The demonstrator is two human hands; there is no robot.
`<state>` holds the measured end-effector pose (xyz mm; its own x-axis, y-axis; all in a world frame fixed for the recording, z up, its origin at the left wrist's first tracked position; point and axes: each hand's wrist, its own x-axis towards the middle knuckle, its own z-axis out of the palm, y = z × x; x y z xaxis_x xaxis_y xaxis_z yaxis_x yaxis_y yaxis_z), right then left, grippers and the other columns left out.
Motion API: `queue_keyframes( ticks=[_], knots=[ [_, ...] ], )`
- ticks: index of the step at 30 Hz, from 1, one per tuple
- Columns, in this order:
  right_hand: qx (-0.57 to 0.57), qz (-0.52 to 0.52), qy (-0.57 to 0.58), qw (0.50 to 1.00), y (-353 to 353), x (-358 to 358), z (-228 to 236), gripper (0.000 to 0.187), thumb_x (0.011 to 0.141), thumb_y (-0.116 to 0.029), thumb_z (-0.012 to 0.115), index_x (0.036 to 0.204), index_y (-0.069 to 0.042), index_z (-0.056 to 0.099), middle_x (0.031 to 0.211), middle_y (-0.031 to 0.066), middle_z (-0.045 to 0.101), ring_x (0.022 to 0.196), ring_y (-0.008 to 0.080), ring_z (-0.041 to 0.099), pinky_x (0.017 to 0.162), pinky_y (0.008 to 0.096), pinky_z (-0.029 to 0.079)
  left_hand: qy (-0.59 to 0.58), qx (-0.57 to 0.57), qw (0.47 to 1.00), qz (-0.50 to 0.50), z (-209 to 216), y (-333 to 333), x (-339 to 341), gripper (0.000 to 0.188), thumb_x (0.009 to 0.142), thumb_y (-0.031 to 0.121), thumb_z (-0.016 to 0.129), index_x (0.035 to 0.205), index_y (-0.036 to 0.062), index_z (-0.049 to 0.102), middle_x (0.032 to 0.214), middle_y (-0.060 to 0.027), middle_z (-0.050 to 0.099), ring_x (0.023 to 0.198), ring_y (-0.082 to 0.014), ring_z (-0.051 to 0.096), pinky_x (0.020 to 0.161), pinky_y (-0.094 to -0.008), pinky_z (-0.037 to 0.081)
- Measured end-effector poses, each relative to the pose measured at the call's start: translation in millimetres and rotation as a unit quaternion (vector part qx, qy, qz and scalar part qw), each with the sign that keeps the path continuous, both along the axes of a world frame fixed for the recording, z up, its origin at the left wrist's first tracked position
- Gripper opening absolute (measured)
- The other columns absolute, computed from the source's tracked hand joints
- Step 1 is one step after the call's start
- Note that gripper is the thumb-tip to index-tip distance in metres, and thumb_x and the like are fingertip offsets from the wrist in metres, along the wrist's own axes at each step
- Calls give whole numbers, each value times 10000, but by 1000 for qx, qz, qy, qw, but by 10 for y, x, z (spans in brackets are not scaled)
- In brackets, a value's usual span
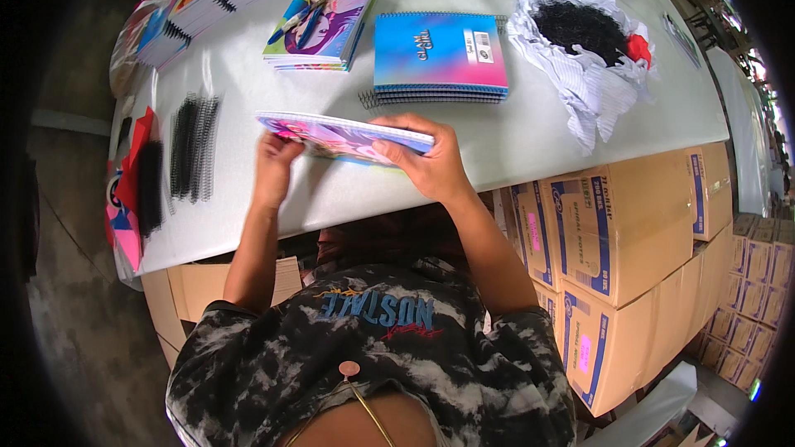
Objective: The person repeatedly picks up a notebook cover and a metal spiral binding, inserts the spiral through the cover holes, and places the assembled notebook on a growing stack. The process is repeated for multiple notebooks on a white table with cardboard boxes nearby.
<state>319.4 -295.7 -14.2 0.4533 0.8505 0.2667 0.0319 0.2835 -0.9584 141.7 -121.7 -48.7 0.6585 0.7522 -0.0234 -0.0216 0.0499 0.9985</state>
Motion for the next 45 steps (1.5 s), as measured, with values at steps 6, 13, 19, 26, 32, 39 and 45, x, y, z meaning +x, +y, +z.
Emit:
queue_keyframes(
  ticks=[6,13,19,26,32,39,45],
  knots=[
    [-12,40,26,999,14,-37,-55,229,817,-14,618,1040,34,622,1011,103,649,888,123,589,805,247,469,47,52,996,-53,-248,-28,-139,325,753,-60,523,1071,7,531,1024,-68,589,961,-146,535,847,-282,404],
    [28,34,-37,998,18,35,-93,233,822,34,583,1053,39,618,1027,137,645,904,145,606,817,253,473,523,492,628,300,4,1189,-701,287,812,294,581,1006,84,607,1036,-131,556,927,-323,561,782,-447,444],
    [46,11,-64,997,35,86,-149,234,822,40,582,1052,36,620,1027,144,645,900,146,608,810,250,473,497,380,738,254,49,1283,-908,309,824,267,551,1000,17,594,981,-169,598,915,-268,597,768,-373,463],
    [16,-29,-23,999,47,182,-162,252,813,15,616,1064,29,615,1029,90,638,872,97,574,787,225,467,106,216,964,117,507,878,-578,227,814,130,429,951,10,565,647,8,472,558,-48,350,504,-211,287],
    [7,-21,-24,999,58,192,-141,250,809,32,608,1058,32,616,1028,88,635,873,93,569,780,222,465,107,180,973,-103,747,380,-207,274,936,306,467,897,47,548,747,47,460,580,-32,275,526,-176,260],
    [9,-12,-29,999,35,163,-99,240,811,63,583,1047,40,619,1009,111,644,876,114,582,798,236,469,144,142,970,-133,723,422,-141,368,932,364,460,808,45,594,617,27,422,600,-62,340,563,-209,306],
    [19,18,-80,996,30,216,-126,231,811,75,573,1034,42,625,1017,130,644,893,130,590,813,247,471,134,51,983,-113,846,451,-54,431,940,406,420,796,48,614,505,56,315,475,-56,256,463,-209,240]
  ],
)
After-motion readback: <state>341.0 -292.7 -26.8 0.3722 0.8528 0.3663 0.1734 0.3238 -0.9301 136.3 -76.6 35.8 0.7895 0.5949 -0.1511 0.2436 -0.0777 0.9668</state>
